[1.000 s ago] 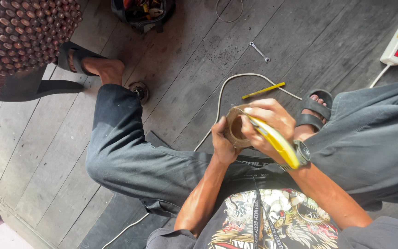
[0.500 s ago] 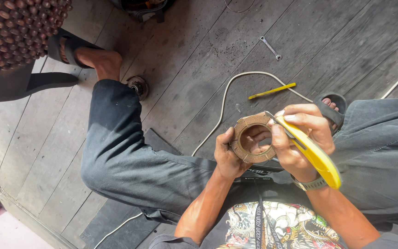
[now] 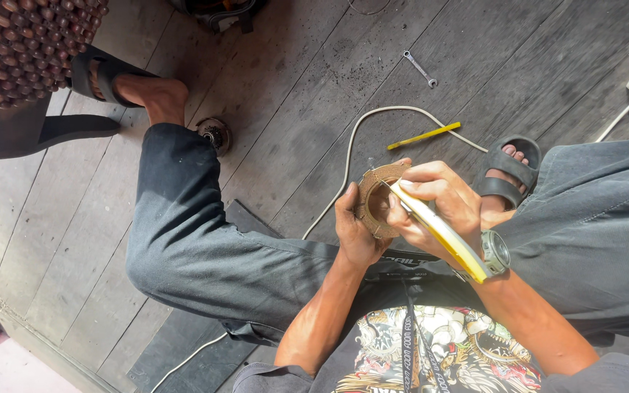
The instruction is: The person scrubs a circular metal part with a yellow brush, then uses a yellow utility knife to scrape the surface. The person rotates the part to access different areas while seated on the floor.
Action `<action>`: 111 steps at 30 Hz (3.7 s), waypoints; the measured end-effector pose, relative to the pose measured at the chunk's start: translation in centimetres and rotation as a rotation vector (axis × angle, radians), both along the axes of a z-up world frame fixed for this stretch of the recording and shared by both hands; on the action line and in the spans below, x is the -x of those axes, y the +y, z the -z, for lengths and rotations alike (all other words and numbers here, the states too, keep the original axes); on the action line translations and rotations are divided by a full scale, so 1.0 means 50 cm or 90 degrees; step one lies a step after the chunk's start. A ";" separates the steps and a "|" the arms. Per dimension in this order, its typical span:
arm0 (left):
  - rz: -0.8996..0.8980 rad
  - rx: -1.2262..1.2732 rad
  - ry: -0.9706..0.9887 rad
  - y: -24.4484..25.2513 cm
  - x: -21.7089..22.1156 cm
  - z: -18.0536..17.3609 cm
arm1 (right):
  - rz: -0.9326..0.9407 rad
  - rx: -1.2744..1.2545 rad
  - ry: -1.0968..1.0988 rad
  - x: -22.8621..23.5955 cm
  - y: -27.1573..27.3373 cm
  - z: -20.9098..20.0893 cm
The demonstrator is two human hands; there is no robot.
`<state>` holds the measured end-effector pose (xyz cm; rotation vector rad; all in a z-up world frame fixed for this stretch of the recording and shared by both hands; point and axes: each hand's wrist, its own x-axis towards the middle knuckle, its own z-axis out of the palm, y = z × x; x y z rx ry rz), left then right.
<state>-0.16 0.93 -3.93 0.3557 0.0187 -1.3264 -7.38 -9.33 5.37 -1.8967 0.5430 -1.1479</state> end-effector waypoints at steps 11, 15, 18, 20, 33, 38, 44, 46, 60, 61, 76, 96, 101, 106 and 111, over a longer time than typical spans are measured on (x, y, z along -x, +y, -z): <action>-0.032 -0.032 0.035 -0.004 0.006 -0.002 | 0.016 0.034 0.010 0.009 0.019 0.046; -0.028 -0.044 0.006 -0.010 0.003 -0.040 | 0.016 0.039 0.015 0.009 0.021 0.045; -0.038 -0.049 0.042 -0.010 0.008 -0.037 | 0.031 0.042 0.019 0.007 0.022 0.035; -0.031 -0.053 0.046 -0.014 0.001 -0.078 | 0.028 0.031 0.013 0.016 0.023 0.045; -0.009 -0.052 0.051 -0.023 -0.009 -0.102 | 0.015 0.029 -0.022 0.015 0.020 0.046; -0.011 -0.049 0.039 -0.018 -0.007 -0.092 | -0.001 0.037 -0.032 0.022 0.023 0.048; -0.014 -0.053 0.030 -0.015 -0.004 -0.088 | 0.001 0.052 -0.038 0.017 0.018 0.038; -0.018 -0.060 0.030 -0.017 -0.005 -0.104 | -0.005 0.049 -0.039 0.021 0.020 0.044; -0.027 -0.072 -0.013 -0.013 0.002 -0.110 | 0.001 0.031 -0.031 0.020 0.017 0.041; -0.027 -0.072 -0.013 -0.015 0.001 -0.114 | 0.001 0.030 -0.031 0.023 0.019 0.043; -0.019 -0.067 -0.031 0.000 0.001 -0.040 | -0.034 0.010 -0.047 0.025 0.010 0.028; -0.014 -0.047 -0.030 -0.002 -0.001 -0.028 | -0.050 0.009 -0.033 0.028 0.006 0.030; -0.010 -0.047 -0.031 0.005 0.001 -0.015 | -0.054 0.005 -0.026 0.039 0.010 0.038; -0.011 -0.042 -0.001 0.001 -0.001 -0.040 | -0.034 0.015 -0.020 0.026 0.011 0.014; -0.004 -0.049 -0.016 0.009 0.000 0.018 | -0.038 0.014 -0.015 0.027 0.009 0.020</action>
